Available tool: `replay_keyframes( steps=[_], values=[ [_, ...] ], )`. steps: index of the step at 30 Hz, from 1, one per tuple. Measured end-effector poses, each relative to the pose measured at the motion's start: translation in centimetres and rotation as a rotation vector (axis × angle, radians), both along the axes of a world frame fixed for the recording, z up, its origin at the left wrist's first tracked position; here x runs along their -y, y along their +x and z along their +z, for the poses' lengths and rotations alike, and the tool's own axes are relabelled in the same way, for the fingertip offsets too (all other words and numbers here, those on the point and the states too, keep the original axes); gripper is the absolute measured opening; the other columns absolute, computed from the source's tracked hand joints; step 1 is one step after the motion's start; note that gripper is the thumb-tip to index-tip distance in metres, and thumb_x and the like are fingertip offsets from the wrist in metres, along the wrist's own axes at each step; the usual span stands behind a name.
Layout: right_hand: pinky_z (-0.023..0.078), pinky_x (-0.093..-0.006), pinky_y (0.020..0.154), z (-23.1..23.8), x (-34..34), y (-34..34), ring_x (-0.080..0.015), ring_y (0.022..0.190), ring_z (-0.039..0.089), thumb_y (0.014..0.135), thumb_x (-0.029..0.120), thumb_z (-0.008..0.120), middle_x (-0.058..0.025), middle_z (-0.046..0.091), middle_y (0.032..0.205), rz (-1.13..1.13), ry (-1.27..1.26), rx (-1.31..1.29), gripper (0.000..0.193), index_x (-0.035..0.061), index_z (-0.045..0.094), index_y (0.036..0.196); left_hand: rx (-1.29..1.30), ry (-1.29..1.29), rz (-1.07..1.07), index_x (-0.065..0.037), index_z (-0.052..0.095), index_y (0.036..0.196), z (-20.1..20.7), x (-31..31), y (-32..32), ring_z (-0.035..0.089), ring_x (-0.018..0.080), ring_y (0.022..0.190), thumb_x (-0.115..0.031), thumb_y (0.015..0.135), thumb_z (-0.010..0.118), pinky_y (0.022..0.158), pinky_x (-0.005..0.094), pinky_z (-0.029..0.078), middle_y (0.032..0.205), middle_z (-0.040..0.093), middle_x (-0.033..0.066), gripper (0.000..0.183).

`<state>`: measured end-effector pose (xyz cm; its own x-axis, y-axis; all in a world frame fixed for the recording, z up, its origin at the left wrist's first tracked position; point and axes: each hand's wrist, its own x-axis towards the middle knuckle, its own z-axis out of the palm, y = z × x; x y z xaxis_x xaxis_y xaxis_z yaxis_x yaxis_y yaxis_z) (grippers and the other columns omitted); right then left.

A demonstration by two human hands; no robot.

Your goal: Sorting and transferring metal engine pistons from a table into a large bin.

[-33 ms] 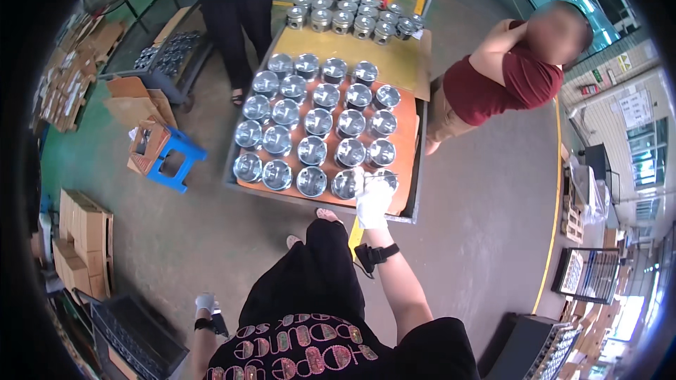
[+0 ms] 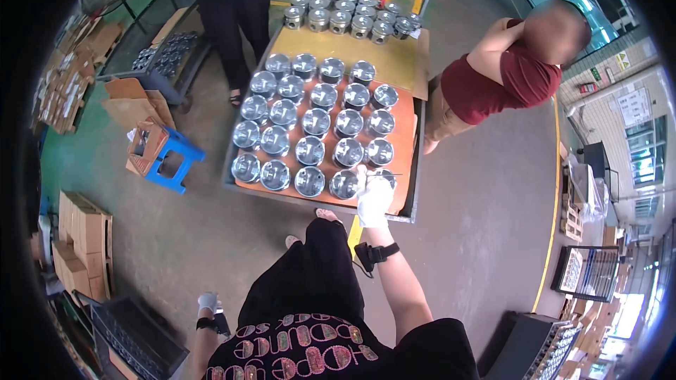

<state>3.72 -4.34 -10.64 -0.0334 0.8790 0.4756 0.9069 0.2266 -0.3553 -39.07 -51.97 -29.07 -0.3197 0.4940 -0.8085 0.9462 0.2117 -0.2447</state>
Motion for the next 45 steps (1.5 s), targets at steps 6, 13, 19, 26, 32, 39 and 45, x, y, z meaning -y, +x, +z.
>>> replay_keyframes(
  steps=[6,13,19,26,32,39,45],
  values=[
    [0.046,-0.0406,0.051,-0.6,-3.0,3.4,-0.0311,0.053,0.059,0.091,0.023,0.063,-0.0138,0.061,0.062,-0.018,-0.028,0.031,0.022,0.0073,0.066,0.076,0.106,0.179,0.081,-0.014,0.073,0.098,-0.7,-5.5,4.5,0.071,0.0288,0.089,-0.02,0.076,0.071,0.075,0.0386,0.058,0.095,0.072,0.0112,0.023],
    [0.048,-0.0428,0.056,-1.9,-5.1,5.6,-0.034,0.062,0.061,0.084,0.014,0.063,-0.016,0.063,0.07,0.151,-0.088,0.007,0.012,0.003,0.066,0.085,0.042,0.146,0.186,-0.012,0.073,0.099,-0.3,-7.7,7.8,0.07,0.03,0.094,-0.022,0.074,0.075,0.078,0.0385,0.058,0.105,0.07,0.0127,0.026],
    [0.049,-0.0435,0.067,0.7,-9.2,4.4,-0.0359,0.072,0.062,0.091,0.013,0.055,-0.017,0.065,0.079,0.324,-0.142,-0.114,0.015,0.0056,0.066,0.086,0.084,0.05,0.501,-0.014,0.073,0.099,-2.1,-8.9,13.6,0.069,0.0297,0.095,-0.025,0.071,0.078,0.078,0.0402,0.057,0.103,0.071,0.0124,0.03],
    [0.051,-0.0402,0.067,-2.0,-15.0,5.1,-0.0294,0.071,0.063,0.093,0.025,0.058,-0.0092,0.064,0.073,0.503,-0.184,0.016,0.021,0.0095,0.066,0.083,0.198,0.477,0.541,-0.002,0.068,0.093,-2.1,-14.0,22.7,0.07,0.0305,0.072,-0.031,0.094,0.046,0.064,0.0419,0.058,0.09,0.071,0.0171,0.036],
    [0.047,-0.0407,0.063,-2.8,-16.8,2.0,-0.0282,0.062,0.062,0.097,0.032,0.051,-0.0114,0.062,0.067,0.702,-0.125,0.35,0.033,0.0088,0.064,0.078,0.317,0.56,1.063,-0.003,0.063,0.099,-4.0,-11.6,30.0,0.07,0.0308,0.069,-0.028,0.093,0.047,0.061,0.0421,0.058,0.086,0.07,0.018,0.03],
    [0.048,-0.0397,0.065,-2.0,-18.5,3.2,-0.0291,0.065,0.061,0.096,0.027,0.054,-0.0099,0.064,0.072,0.839,0.071,0.122,0.024,0.0107,0.066,0.083,0.29,0.11,1.182,-0.009,0.069,0.1,-2.7,-8.0,35.2,0.072,0.0198,0.074,-0.013,0.092,0.052,0.064,0.0303,0.059,0.089,0.072,0.0058,0.019],
    [0.048,-0.0409,0.059,-2.6,-19.0,6.7,-0.0319,0.064,0.06,0.092,0.026,0.061,-0.0121,0.061,0.071,0.631,-0.008,0.261,0.021,0.0083,0.065,0.083,0.249,0.089,1.332,-0.009,0.069,0.099,-5.2,-3.7,36.0,0.072,0.0223,0.072,-0.02,0.095,0.046,0.063,0.0336,0.059,0.09,0.073,0.0063,0.026]
  ],
)
